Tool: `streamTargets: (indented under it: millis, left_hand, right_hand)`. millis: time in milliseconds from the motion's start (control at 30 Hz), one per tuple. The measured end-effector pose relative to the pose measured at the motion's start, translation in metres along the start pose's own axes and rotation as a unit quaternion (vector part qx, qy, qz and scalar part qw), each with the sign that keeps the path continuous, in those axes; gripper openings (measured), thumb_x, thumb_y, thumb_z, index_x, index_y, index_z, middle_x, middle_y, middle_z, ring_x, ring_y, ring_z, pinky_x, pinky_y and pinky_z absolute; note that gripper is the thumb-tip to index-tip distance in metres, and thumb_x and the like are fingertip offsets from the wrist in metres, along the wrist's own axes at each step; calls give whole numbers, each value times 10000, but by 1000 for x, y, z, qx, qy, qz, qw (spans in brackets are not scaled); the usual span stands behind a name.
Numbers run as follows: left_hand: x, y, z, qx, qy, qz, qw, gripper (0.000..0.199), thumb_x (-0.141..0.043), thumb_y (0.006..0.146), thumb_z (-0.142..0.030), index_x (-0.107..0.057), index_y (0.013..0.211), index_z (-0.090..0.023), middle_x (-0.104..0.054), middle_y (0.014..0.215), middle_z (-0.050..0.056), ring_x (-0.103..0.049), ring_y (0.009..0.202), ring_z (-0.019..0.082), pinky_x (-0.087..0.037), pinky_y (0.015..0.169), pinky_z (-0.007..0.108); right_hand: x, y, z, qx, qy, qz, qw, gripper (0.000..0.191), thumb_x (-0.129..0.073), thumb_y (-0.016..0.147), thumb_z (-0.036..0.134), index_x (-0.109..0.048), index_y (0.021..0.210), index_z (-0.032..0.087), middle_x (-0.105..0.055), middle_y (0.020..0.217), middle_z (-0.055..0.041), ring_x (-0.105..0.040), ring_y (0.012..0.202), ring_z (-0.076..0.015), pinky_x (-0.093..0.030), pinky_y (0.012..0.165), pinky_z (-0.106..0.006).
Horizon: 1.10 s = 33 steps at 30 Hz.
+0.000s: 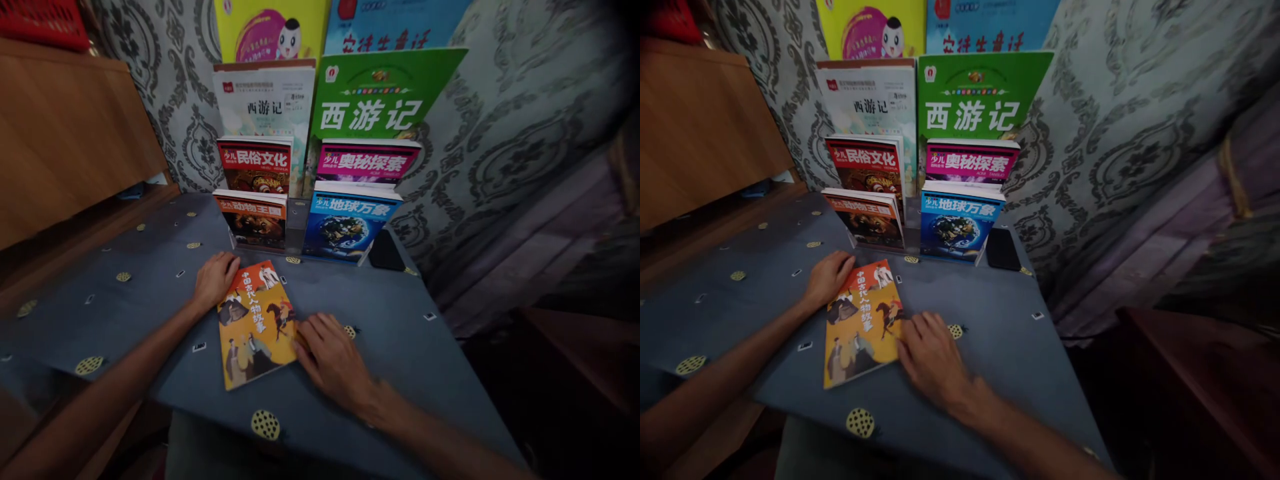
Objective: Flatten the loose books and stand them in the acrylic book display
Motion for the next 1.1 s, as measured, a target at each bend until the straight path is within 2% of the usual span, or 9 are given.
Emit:
streamTargets:
  millis: [100, 233, 333, 433, 500, 567, 800, 967, 1100]
  left_hand:
    - [-11, 5, -9, -17, -86, -23, 996, 359, -346, 1012, -381, -642, 960, -186, -684, 962, 94, -644, 947, 249, -488, 861, 355]
    - [-22, 9, -31, -58, -163, -20, 985, 359, -331, 1016, -403, -624, 986, -199, -696, 960, 70, -644, 937, 219, -488, 866, 337]
    - [-26, 11, -42, -83, -196, -13, 977, 352, -336, 1013, -401, -622, 1016, -196, -709, 993, 73, -652, 957, 222, -497, 879, 353]
    - [-29, 11, -43, -85, -202, -14, 976, 316, -364, 998, -373, -621, 1042, -194, -719, 1011, 77, -659, 967, 225, -510, 896, 368]
    - [-31, 11, -40, -79, -205, -10, 976, 280, -390, 978, -335, -616, 1063, -193, -724, 1024, 78, -665, 972, 224, -518, 903, 372]
    - [-33, 11, -37, -79, -205, -5, 976, 256, -413, 954, -295, -613, 1075, -194, -726, 1037, 79, -668, 984, 223, -521, 913, 374]
    - [-33, 10, -37, -96, -195, -11, 976, 246, -421, 911, -251, -621, 1039, -185, -722, 1023, 89, -659, 980, 238, -523, 912, 397]
    - [-31, 11, -39, -96, -180, 1, 979, 236, -423, 914, -244, -619, 1033, -190, -711, 1033, 91, -647, 1002, 242, -515, 943, 409]
    - [-27, 9, -39, -107, -155, 7, 982, 247, -403, 933, -252, -610, 1050, -183, -684, 1035, 102, -628, 1024, 254, -505, 957, 418]
  right_hand:
    - [6, -8, 10, 41, 50, -22, 998, 208, -466, 990, 183, -603, 833, 199, -671, 738, -40, -595, 715, -195, -448, 776, -334]
    - [9, 6, 2, 52, 95, -50, 993, 294, -438, 1014, 179, -595, 766, 197, -659, 671, -22, -548, 618, -158, -402, 696, -313]
    - [6, 30, -7, 42, 87, -36, 995, 252, -450, 1016, 205, -651, 866, 179, -703, 809, -72, -610, 793, -202, -441, 776, -347]
    - [-8, 54, -5, 89, 119, 39, 988, 225, -482, 1012, 236, -672, 1107, 161, -726, 1125, -122, -629, 1078, -237, -486, 951, -396]
    - [-20, 64, -2, 109, 128, 89, 982, 307, -514, 1006, 277, -636, 1251, 139, -650, 1349, -157, -575, 1263, -260, -458, 1072, -446]
    - [-30, 71, -1, 111, 132, 129, 977, 400, -530, 1002, 318, -591, 1345, 120, -575, 1456, -174, -514, 1366, -276, -418, 1139, -482]
    - [-39, 69, -16, 61, 168, 167, 970, 495, -521, 1001, 316, -522, 1436, 78, -493, 1531, -193, -374, 1489, -274, -295, 1244, -507]
    - [-41, 62, -28, 9, 186, 161, 969, 506, -476, 1013, 339, -499, 1464, 109, -424, 1579, -181, -306, 1522, -274, -298, 1236, -539]
    - [-41, 59, -33, -11, 195, 147, 970, 474, -475, 1006, 311, -531, 1438, 125, -447, 1563, -180, -320, 1516, -275, -290, 1226, -575]
Point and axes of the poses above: each hand's wrist, its own y-axis towards the middle knuckle, its own x-axis out of the back of the hand, z = x × y, the point moved 4 cm from there along y, towards the middle knuckle
